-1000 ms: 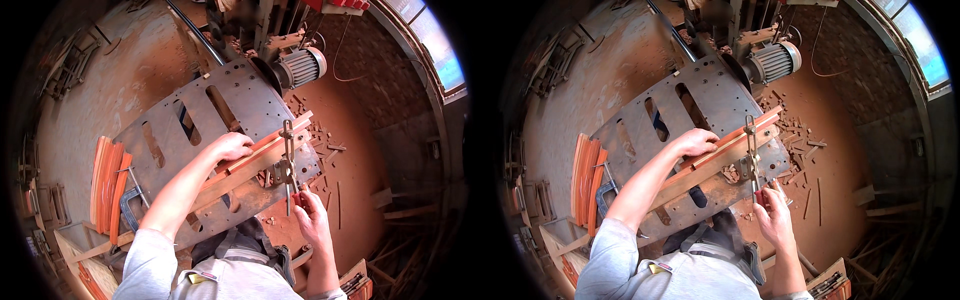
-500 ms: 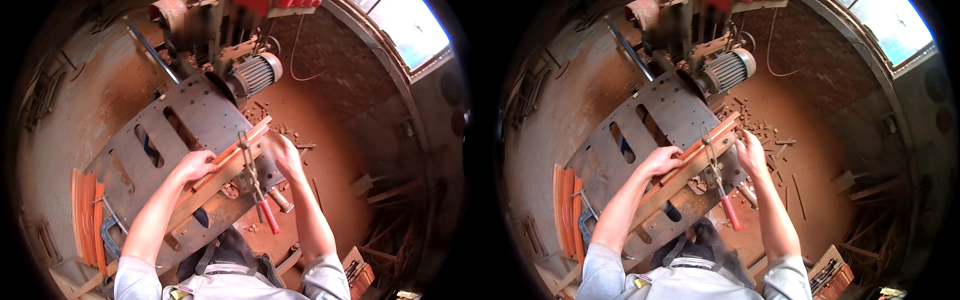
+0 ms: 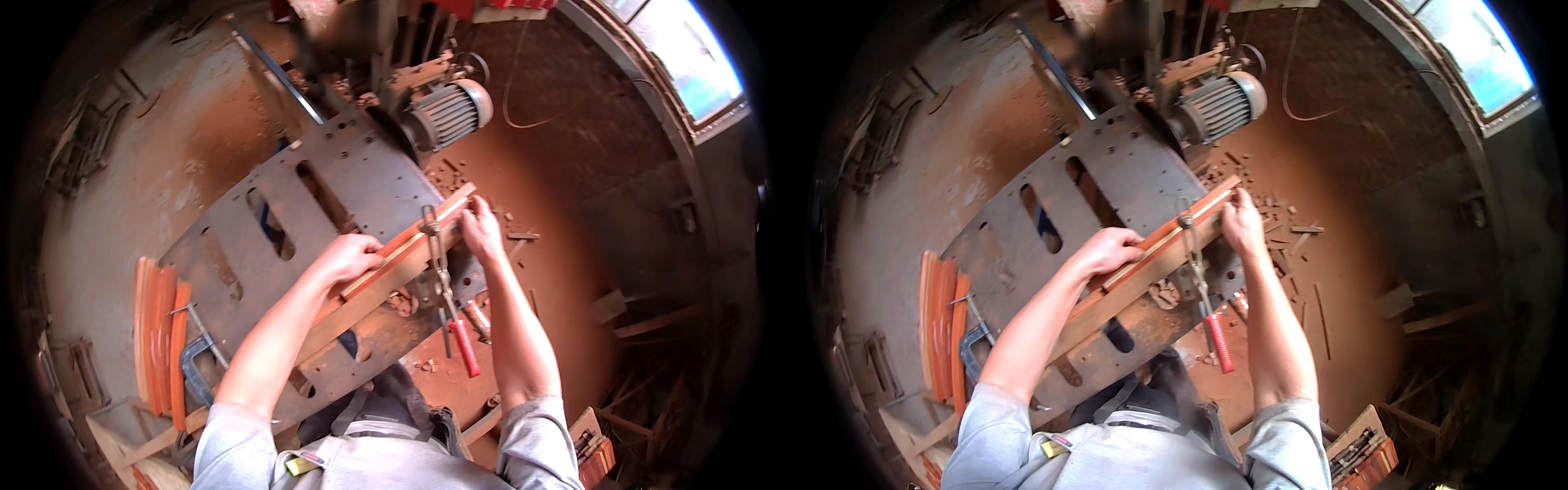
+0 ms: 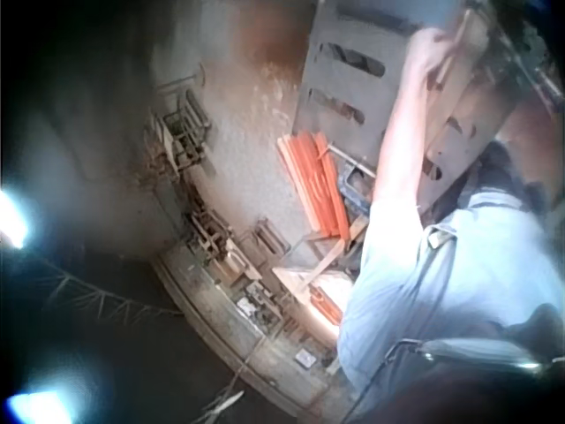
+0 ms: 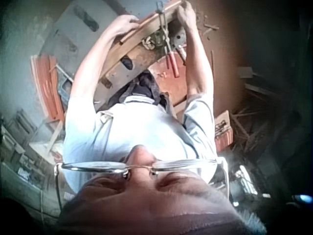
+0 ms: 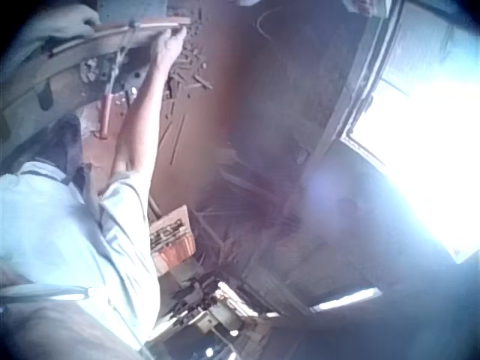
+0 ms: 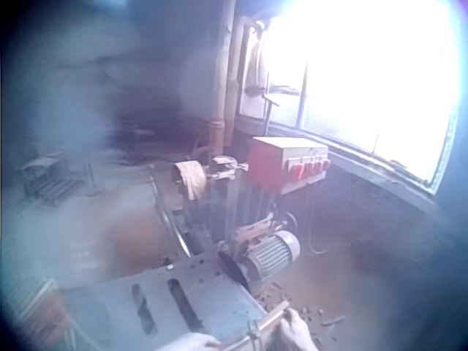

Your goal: The person repeatedly feeds small wooden pieces into a stationary spindle sander to shape their edges. They use a clamp to hold the wood against the machine, then remove and set the finished pieces aside on a nearby table. The process is repeated for multiple pieces throughout the clip.

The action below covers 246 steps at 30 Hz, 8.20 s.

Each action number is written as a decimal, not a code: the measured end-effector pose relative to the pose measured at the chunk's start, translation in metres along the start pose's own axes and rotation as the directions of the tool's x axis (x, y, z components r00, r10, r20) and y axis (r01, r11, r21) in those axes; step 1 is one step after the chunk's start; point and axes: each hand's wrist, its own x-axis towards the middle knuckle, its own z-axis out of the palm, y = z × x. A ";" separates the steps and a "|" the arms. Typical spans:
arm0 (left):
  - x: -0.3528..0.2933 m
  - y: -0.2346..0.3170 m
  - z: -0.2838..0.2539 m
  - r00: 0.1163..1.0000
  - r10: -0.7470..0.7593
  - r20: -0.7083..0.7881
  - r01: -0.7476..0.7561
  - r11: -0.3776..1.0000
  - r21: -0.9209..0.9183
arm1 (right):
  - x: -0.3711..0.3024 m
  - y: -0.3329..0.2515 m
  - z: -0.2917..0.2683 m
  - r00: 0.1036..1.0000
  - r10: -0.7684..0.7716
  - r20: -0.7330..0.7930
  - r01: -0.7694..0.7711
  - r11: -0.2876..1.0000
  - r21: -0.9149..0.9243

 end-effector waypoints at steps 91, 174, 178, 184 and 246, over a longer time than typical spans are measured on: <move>-0.001 -0.034 0.123 0.544 0.569 -0.616 0.186 0.634 0.751 | -0.155 0.076 0.068 0.920 -0.064 0.387 -0.112 0.903 0.415; -0.037 -0.084 0.075 0.540 0.094 -0.836 -0.467 0.860 -0.205 | 0.043 0.049 0.124 0.754 -0.322 0.572 -0.042 0.846 0.531; -0.088 -0.110 0.204 0.538 0.063 -0.840 -0.590 0.740 -0.323 | 0.022 0.077 0.098 0.740 -0.335 0.584 -0.062 0.830 0.554; -0.105 -0.095 0.370 0.528 -0.004 -0.849 -0.681 0.595 -0.427 | -0.008 0.153 0.059 0.721 -0.336 0.606 -0.122 0.799 0.588; 0.209 0.373 1.357 0.914 0.397 0.079 -0.360 0.886 -0.292 | -0.493 1.207 -0.563 0.672 0.485 -0.560 0.391 0.409 0.824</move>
